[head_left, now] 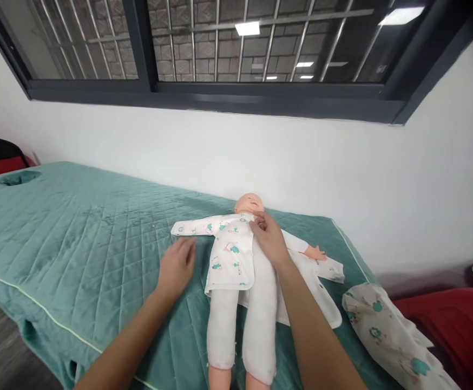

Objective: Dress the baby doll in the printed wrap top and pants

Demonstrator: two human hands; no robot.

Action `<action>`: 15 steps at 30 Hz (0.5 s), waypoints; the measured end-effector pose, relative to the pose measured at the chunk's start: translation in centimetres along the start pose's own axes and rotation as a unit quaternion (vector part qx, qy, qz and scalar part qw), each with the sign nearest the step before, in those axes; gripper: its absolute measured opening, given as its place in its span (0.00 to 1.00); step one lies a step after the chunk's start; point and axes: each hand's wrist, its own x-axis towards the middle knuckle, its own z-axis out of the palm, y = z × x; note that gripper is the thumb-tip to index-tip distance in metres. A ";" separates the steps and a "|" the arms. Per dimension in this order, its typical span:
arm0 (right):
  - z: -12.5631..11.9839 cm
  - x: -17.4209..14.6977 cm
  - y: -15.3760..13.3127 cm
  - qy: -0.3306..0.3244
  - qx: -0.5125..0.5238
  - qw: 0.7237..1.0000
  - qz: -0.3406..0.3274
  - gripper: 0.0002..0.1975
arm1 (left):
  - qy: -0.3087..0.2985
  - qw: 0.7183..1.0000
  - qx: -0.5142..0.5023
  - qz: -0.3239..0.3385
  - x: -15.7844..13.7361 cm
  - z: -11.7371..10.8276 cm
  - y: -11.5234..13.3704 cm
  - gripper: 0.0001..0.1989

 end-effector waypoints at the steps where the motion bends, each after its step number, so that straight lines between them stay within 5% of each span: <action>1: -0.1 -0.4 0.0 -0.004 0.014 1.000 -0.011 0.18 | -0.048 0.998 -0.028 0.036 -1.1 -0.2 1.1 0.17; 4: -0.4 -1.5 -0.4 -0.019 0.025 0.999 -0.037 0.20 | -0.121 0.986 -0.092 0.070 -3.9 -1.0 4.0 0.19; 8: -0.7 -3.0 -1.5 -0.041 -0.062 0.995 -0.067 0.21 | -0.107 0.979 -0.166 0.056 -5.5 -1.9 5.3 0.24; 15: -0.6 -5.9 -2.2 -0.030 -0.153 0.983 -0.097 0.17 | -0.095 0.987 -0.087 0.092 -6.0 -1.4 4.8 0.21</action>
